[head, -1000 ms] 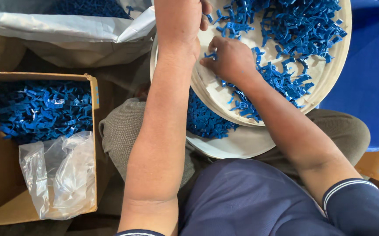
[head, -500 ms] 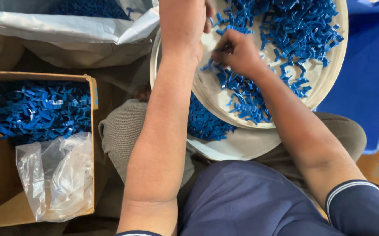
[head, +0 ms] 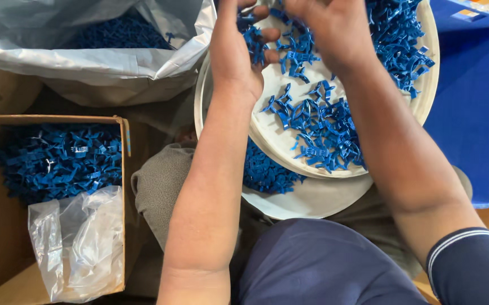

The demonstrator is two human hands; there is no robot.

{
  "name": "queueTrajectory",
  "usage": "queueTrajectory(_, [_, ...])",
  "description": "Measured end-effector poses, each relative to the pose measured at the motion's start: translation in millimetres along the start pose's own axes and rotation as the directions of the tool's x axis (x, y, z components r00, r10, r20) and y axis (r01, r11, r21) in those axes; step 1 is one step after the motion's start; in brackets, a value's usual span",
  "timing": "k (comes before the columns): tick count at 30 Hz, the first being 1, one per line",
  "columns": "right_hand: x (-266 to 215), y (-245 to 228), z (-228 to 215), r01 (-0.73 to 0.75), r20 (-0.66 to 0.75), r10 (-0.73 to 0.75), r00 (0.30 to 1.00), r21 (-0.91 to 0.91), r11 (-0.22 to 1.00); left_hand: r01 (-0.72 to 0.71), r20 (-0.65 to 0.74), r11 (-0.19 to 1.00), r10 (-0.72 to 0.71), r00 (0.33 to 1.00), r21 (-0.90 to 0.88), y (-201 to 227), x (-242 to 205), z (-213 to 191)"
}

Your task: The person sits on the floor and sorts small blue plastic pieces by hand, picking them from a white basin and placing them into a cardboard box. The person repeatedly transfers handfuls of parts between containers.

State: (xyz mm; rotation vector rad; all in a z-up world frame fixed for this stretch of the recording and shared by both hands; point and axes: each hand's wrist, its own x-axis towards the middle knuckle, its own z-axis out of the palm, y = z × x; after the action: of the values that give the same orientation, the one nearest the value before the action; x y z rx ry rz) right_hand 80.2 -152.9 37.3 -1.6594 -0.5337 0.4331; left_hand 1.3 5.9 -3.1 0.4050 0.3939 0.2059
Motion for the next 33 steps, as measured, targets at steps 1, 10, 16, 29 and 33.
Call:
queueTrajectory(1, [11,4,1,-0.061,-0.077,0.044,0.996,-0.232,0.971,-0.022,0.045,0.999,0.023,0.999,-0.036,0,0,-2])
queueTrajectory(10, [-73,79,68,0.347,0.296,-0.228,0.928,-0.909,0.23,-0.139,0.077,0.986,0.133,0.988,0.087,15,-6,0])
queueTrajectory(16, [-103,57,9,0.266,0.143,-0.276,0.95,-0.836,0.48,-0.209,0.118,0.971,0.196,0.974,0.118,14,-9,-1])
queueTrajectory(29, [-101,51,-8,-0.095,-0.141,-0.021,0.99,-0.762,0.641,-0.269,0.098,0.907,0.251,0.963,0.324,-4,7,-12])
queueTrajectory(33, [-106,37,-20,0.269,0.169,-0.224,0.96,-0.775,0.572,-0.246,0.144,0.908,0.208,0.967,0.338,-13,9,-10])
